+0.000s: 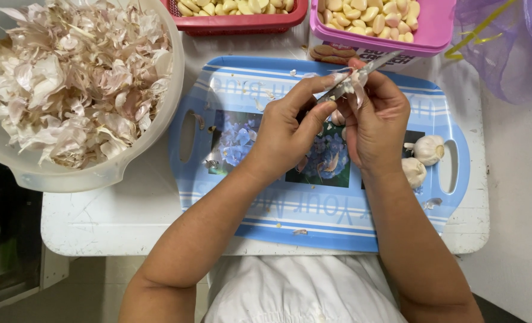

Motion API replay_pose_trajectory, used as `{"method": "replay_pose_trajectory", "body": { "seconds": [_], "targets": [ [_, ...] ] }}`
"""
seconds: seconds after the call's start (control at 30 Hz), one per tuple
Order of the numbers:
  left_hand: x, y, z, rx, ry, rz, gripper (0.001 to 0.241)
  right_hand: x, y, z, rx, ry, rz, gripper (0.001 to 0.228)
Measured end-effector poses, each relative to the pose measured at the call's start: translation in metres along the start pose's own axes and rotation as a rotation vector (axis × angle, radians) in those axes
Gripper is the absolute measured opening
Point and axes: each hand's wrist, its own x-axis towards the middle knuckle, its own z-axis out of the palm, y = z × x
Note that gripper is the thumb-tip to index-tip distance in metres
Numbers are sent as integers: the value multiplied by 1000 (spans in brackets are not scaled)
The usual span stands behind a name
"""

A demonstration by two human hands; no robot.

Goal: Peeling individual garlic cloves using a small knife and fingers at a fast, efficient pace.

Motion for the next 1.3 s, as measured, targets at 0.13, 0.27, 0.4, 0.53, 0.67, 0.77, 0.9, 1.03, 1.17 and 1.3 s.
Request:
{"method": "replay_pose_trajectory", "body": {
  "seconds": [0.13,0.27,0.4,0.53,0.67,0.77,0.9,1.03,1.17,1.3],
  "targets": [
    [0,-7,-8,-171,-84,-236,28,-2,-1,-2,-11,-43,48,38],
    [7,-1,-17,-248,-141,-342,23,4,-3,-10,-10,-72,94,31],
    [8,0,-17,-313,-149,-375,18,4,-7,-8,-11,-92,149,33],
    [9,-1,-20,-431,-161,-491,12,8,-4,-15,110,-114,275,34],
    [12,-2,-24,-537,-202,-573,12,11,8,-28,297,-168,367,31],
    [10,-10,-20,-269,-138,-382,14,10,8,-24,298,-132,393,31],
    [8,-9,-19,-101,-93,-193,13,6,5,-18,213,-171,357,46],
    [11,-1,-25,43,21,-126,15,-1,-1,-3,229,-228,444,47],
    [15,-9,-41,61,100,-143,18,-1,0,-7,228,-282,480,53],
    [16,-11,-43,157,52,-185,29,7,-2,-13,346,-132,531,33]
  ]
}}
